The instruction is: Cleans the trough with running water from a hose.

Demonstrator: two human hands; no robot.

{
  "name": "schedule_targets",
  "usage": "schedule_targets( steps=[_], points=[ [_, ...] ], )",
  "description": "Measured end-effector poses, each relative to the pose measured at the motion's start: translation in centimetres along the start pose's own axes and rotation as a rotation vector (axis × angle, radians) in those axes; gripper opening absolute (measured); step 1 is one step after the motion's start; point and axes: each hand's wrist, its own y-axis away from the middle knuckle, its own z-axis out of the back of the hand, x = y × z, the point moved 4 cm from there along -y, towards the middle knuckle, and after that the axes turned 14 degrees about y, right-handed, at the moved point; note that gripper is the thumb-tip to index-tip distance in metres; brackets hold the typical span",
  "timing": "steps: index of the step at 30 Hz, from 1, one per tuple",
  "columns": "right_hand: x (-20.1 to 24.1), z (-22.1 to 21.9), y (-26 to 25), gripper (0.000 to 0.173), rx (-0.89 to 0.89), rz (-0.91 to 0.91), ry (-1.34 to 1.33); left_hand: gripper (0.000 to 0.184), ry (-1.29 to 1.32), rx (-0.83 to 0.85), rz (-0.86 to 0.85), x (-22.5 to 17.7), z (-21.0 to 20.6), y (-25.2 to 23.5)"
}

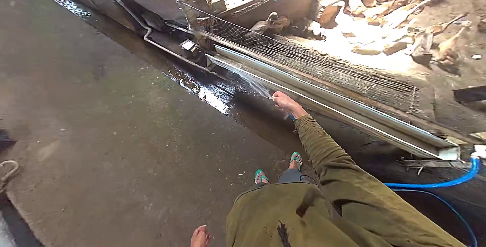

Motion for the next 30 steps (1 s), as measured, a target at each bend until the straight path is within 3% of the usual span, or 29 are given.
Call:
schedule_targets(
  steps=[6,14,30],
  points=[
    [4.0,-0.5,1.5,0.031,0.006,0.025,0.021,0.036,0.008,-0.027,-0.016,-0.6,0.9,0.3],
    [6.2,-0.6,2.1,0.031,0.006,0.059,0.026,0.036,0.003,-0.04,-0.031,-1.1,1.4,0.4],
    [5.0,0.9,3.1,0.033,-0.072,0.043,-0.051,0.037,-0.005,-0.012,-0.05,-2.8,0.6,0.3]
  ],
)
